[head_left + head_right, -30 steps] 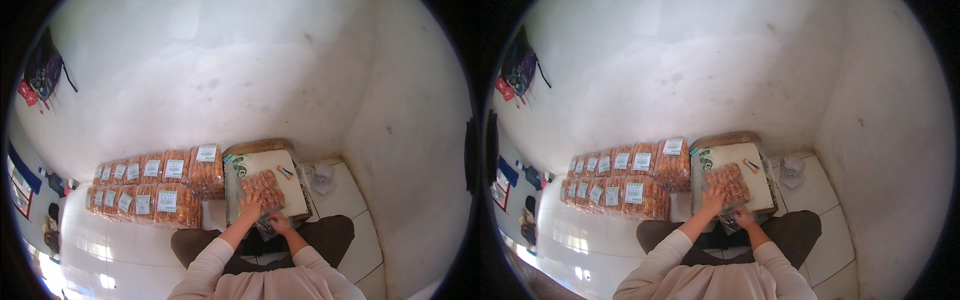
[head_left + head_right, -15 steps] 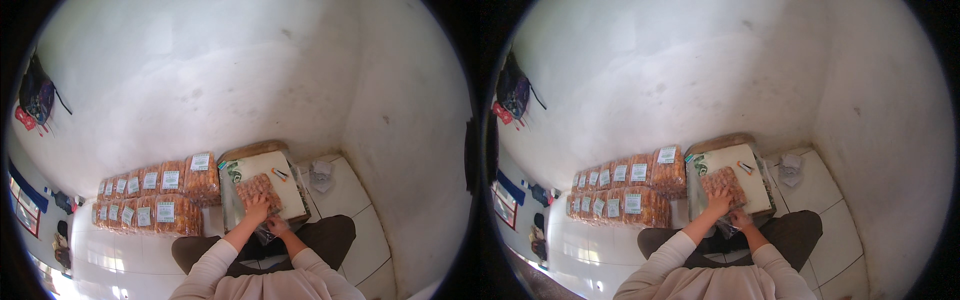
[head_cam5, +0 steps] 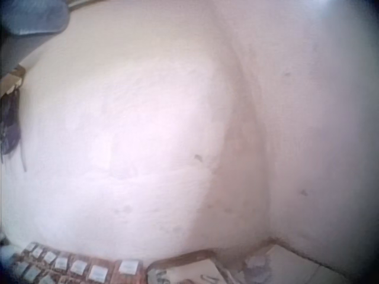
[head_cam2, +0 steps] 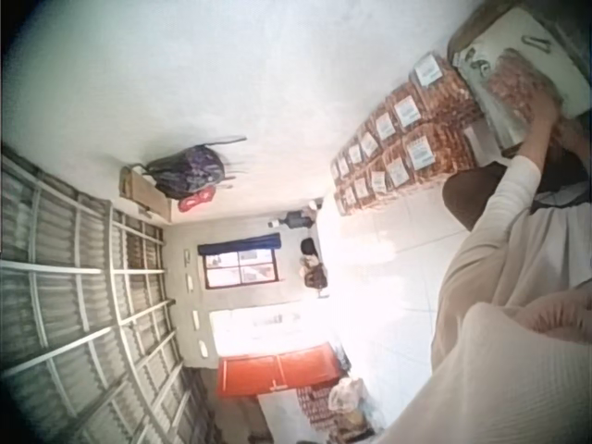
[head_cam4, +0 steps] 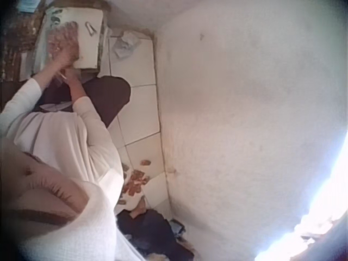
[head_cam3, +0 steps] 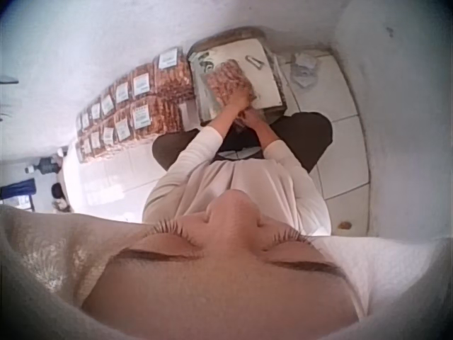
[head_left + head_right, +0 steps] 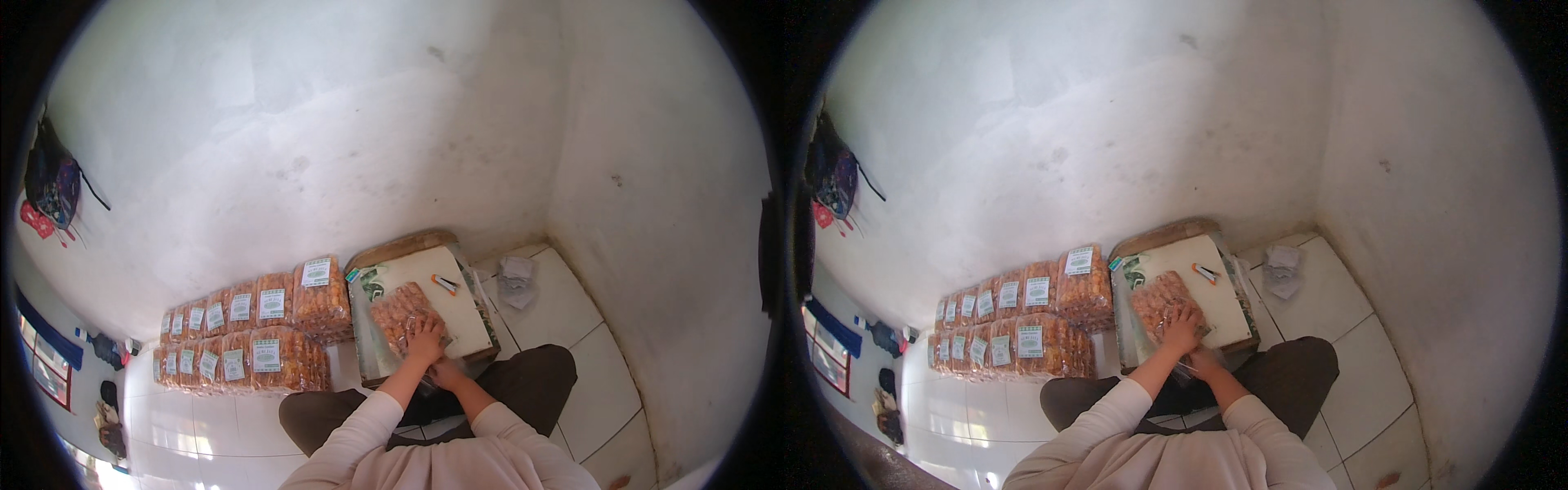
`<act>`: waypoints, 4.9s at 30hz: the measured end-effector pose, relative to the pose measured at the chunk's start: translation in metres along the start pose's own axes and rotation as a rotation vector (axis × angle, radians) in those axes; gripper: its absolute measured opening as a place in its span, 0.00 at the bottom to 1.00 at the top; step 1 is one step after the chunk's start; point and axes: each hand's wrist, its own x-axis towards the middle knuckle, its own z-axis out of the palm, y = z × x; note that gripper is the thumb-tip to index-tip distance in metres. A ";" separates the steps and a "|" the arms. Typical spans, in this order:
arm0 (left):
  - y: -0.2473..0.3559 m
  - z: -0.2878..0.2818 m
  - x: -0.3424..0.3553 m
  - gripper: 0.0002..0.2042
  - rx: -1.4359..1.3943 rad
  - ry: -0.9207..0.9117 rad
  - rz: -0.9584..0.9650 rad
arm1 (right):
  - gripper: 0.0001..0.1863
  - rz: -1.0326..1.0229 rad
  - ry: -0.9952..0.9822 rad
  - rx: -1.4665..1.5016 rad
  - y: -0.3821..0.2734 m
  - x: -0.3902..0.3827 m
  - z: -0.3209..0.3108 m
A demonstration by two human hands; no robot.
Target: The person picks up individual snack packets from the floor, places them into a larger plastic bag, and then folds the top of the bag over to seal it by hand.
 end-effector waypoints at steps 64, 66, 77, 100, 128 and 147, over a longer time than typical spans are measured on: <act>0.151 -0.150 -0.085 0.18 -1.215 -0.501 0.664 | 0.10 0.057 1.106 0.116 -0.098 -0.159 -0.257; 0.118 -0.159 -0.068 0.23 -1.175 -0.354 0.645 | 0.13 -0.055 0.948 -0.017 -0.123 -0.113 -0.254; 0.000 -0.221 -0.049 0.23 -1.513 -0.092 0.335 | 0.40 -0.293 0.386 -0.044 -0.219 0.070 -0.228; 0.015 -0.058 -0.056 0.29 0.147 -0.252 0.149 | 0.21 0.630 -0.525 0.170 -0.109 0.025 -0.199; -0.015 -0.091 0.009 0.16 -0.435 -0.173 0.159 | 0.19 0.349 0.080 0.299 -0.028 0.003 -0.032; -0.118 -0.025 0.062 0.24 -0.123 0.237 -0.192 | 0.27 0.204 0.170 -0.120 -0.061 0.009 -0.034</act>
